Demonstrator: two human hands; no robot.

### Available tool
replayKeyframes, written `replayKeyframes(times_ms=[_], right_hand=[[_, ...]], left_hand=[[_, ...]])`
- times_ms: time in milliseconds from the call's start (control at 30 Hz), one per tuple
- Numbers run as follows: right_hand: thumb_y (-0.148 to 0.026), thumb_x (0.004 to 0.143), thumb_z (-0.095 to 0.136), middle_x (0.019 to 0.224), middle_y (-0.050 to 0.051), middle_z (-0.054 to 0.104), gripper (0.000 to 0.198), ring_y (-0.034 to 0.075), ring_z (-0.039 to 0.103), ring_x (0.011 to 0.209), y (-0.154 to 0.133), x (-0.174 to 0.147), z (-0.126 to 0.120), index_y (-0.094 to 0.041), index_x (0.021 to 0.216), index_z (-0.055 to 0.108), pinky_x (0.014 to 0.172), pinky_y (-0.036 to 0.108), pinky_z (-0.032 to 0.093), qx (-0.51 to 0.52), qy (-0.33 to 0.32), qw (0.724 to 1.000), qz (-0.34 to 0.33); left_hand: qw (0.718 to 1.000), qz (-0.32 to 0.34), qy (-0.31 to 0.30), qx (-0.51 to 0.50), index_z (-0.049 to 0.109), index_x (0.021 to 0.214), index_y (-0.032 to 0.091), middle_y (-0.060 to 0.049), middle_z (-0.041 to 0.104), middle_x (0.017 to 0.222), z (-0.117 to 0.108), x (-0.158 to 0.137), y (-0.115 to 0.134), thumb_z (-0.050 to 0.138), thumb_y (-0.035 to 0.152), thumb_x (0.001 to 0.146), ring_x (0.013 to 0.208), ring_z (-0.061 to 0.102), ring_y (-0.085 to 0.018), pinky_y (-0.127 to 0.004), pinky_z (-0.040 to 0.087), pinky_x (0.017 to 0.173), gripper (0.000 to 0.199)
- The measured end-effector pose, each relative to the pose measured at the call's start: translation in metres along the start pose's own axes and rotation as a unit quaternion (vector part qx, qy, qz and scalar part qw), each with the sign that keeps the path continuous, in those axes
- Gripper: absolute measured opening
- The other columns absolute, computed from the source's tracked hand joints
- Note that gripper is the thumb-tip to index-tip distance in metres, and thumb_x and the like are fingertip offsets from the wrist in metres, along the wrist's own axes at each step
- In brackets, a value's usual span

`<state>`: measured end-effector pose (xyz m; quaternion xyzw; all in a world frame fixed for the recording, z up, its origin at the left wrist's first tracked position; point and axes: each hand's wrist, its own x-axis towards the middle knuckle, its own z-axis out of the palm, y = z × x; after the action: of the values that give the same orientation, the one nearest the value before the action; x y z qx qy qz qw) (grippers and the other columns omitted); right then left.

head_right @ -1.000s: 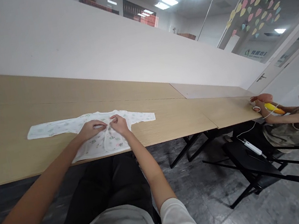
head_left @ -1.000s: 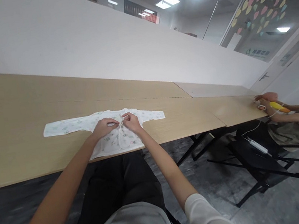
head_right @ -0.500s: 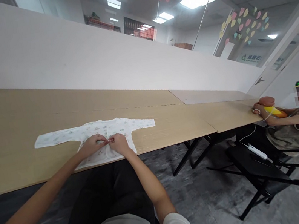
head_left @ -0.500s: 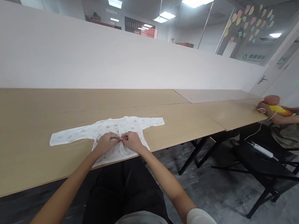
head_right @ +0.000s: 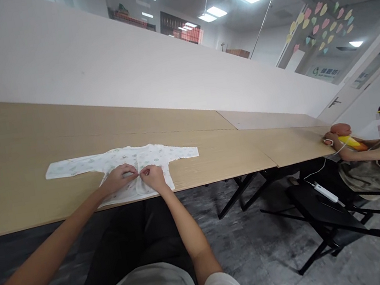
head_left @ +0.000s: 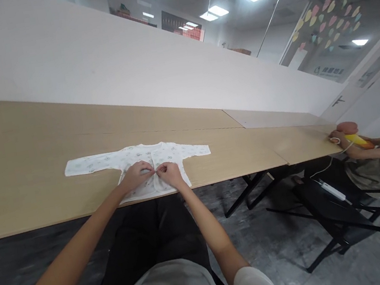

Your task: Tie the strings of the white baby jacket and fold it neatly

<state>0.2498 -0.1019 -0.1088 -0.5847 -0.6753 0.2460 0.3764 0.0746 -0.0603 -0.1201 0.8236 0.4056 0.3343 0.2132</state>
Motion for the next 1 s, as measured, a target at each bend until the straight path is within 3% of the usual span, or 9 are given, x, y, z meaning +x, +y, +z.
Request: replayKeyframes(times_ms=[167, 500, 733, 833, 1000], right_hand=[[-0.012, 0.078, 0.069, 0.079, 0.003, 0.076, 0.007, 0.016, 0.071, 0.075, 0.003, 0.000, 0.000, -0.018, 0.077, 0.072, 0.076, 0.023, 0.053, 0.040, 0.004, 0.999, 0.007], [-0.021, 0.083, 0.067, 0.074, -0.002, 0.073, 0.013, 0.015, 0.069, 0.074, 0.004, -0.002, 0.001, -0.021, 0.095, 0.070, 0.074, 0.022, 0.052, 0.059, -0.003, 0.998, -0.021], [-0.011, 0.080, 0.062, 0.069, -0.005, 0.067, 0.022, 0.013, 0.066, 0.071, 0.004, 0.000, -0.007, -0.021, 0.098, 0.070, 0.073, 0.022, 0.050, 0.025, -0.004, 1.000, 0.018], [-0.012, 0.079, 0.063, 0.071, -0.004, 0.067, 0.024, 0.014, 0.065, 0.072, 0.001, 0.014, -0.018, -0.019, 0.102, 0.069, 0.074, 0.023, 0.051, -0.003, -0.018, 0.999, 0.033], [-0.016, 0.084, 0.060, 0.086, 0.004, 0.073, 0.015, 0.018, 0.068, 0.087, -0.010, 0.066, -0.018, -0.018, 0.093, 0.072, 0.085, 0.026, 0.051, -0.073, 0.026, 0.996, 0.038]], left_hand=[[1.000, 0.003, 0.003, -0.027, 0.074, 0.079, 0.023, -0.007, 0.073, 0.097, -0.002, -0.003, 0.003, 0.055, 0.060, 0.076, 0.096, 0.064, -0.025, -0.037, 0.048, 0.095, 0.041], [1.000, -0.007, 0.018, -0.021, 0.077, 0.086, 0.025, -0.007, 0.074, 0.096, 0.004, -0.003, 0.000, 0.058, 0.064, 0.075, 0.096, 0.065, -0.025, -0.036, 0.049, 0.093, 0.044], [0.998, -0.057, -0.001, -0.014, 0.076, 0.096, 0.024, -0.006, 0.075, 0.103, -0.002, 0.000, -0.003, 0.058, 0.062, 0.075, 0.097, 0.066, -0.026, -0.034, 0.049, 0.092, 0.047], [0.995, -0.098, -0.018, 0.002, 0.077, 0.096, 0.024, -0.006, 0.075, 0.105, -0.011, 0.014, -0.015, 0.055, 0.055, 0.075, 0.098, 0.067, -0.026, -0.033, 0.050, 0.090, 0.043], [0.979, -0.173, 0.015, 0.107, 0.079, 0.087, 0.025, -0.007, 0.076, 0.105, -0.013, 0.056, -0.028, 0.054, 0.035, 0.072, 0.102, 0.067, -0.029, -0.036, 0.050, 0.091, 0.031]])
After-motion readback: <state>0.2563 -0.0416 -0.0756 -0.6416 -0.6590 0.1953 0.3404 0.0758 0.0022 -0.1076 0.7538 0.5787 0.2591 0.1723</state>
